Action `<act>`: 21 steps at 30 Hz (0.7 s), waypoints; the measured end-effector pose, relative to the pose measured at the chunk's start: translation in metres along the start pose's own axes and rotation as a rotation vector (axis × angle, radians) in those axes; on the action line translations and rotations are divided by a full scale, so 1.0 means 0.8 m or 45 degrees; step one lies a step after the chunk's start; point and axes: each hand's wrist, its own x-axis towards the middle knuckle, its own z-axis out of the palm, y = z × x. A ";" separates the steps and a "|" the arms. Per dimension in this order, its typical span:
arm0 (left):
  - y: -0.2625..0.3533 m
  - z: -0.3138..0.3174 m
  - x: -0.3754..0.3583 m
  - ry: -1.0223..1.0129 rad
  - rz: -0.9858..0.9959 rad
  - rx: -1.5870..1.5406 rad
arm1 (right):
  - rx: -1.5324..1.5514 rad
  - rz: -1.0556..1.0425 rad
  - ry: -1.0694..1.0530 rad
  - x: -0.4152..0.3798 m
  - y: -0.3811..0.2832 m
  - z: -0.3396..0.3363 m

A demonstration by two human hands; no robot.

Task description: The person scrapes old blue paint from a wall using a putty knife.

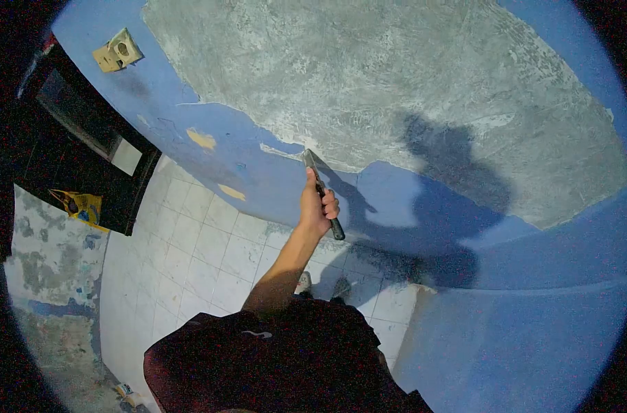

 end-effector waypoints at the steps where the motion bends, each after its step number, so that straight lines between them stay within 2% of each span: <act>1: -0.002 0.003 0.001 -0.002 0.000 0.001 | 0.021 0.022 -0.024 0.002 -0.008 -0.006; 13: -0.001 -0.001 0.002 -0.070 -0.094 -0.166 | 0.304 0.330 -0.274 -0.019 -0.074 -0.045; 14: -0.002 0.003 -0.001 -0.071 -0.095 -0.157 | 0.115 0.076 -0.418 -0.007 -0.078 -0.061; 16: -0.003 0.013 -0.010 0.001 -0.049 -0.128 | -0.288 0.049 -0.519 -0.003 -0.081 -0.101; 17: -0.003 0.008 -0.008 -0.004 -0.055 -0.114 | -0.275 0.049 -0.510 -0.039 -0.091 -0.100; 19: 0.002 -0.002 0.000 -0.102 -0.094 -0.174 | -0.488 0.439 -0.213 -0.048 -0.257 -0.191; 21: -0.004 0.003 -0.002 -0.101 -0.087 -0.097 | -0.357 -0.311 0.161 -0.055 -0.281 -0.201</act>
